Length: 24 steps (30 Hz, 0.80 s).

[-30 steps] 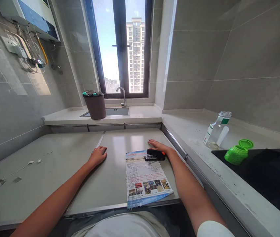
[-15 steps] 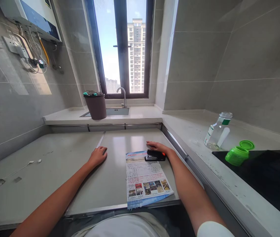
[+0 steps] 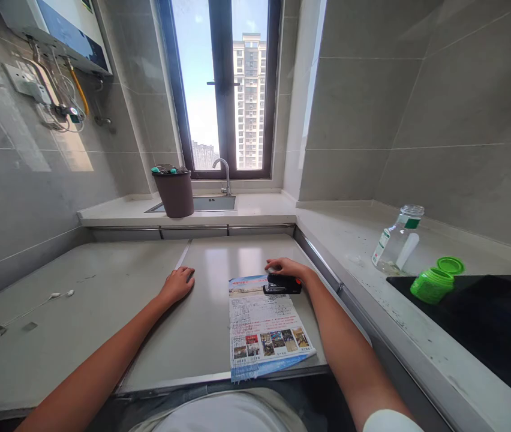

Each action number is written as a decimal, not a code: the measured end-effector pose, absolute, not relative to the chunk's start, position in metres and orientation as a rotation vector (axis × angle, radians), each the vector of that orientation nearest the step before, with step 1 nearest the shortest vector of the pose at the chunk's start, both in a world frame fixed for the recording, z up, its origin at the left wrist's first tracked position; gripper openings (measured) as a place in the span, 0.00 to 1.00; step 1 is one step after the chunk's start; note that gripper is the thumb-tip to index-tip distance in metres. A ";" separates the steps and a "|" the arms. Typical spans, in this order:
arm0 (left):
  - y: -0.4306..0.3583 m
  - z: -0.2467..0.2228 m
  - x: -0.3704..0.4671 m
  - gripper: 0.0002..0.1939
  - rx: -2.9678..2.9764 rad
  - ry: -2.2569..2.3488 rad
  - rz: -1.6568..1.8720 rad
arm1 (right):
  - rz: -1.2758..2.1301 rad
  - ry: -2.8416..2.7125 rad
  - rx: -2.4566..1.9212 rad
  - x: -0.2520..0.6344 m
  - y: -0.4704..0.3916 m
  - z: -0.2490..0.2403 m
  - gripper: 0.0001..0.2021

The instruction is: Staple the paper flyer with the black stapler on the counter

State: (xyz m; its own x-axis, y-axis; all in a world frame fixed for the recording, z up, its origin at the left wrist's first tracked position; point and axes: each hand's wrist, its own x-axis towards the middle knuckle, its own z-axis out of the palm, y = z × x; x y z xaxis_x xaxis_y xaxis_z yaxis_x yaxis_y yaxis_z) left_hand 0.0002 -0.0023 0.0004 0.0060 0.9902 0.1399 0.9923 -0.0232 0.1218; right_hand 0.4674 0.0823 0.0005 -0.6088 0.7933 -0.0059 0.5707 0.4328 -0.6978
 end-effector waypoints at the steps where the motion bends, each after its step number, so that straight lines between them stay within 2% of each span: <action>1: -0.002 0.000 0.000 0.25 -2.222 -2.185 -0.288 | 0.979 -2.355 -1.166 0.467 0.082 0.001 0.31; 6: -0.003 0.001 0.001 0.24 -2.223 -2.194 -0.281 | 1.058 -2.259 -1.123 0.467 0.079 -0.005 0.25; 19: -0.009 0.007 0.003 0.24 -2.242 -2.193 -0.280 | 1.139 -2.178 -1.111 0.482 0.072 -0.005 0.33; 24: -0.007 0.004 0.003 0.23 -2.219 -2.184 -0.268 | 1.087 -2.204 -1.063 0.480 0.072 -0.005 0.29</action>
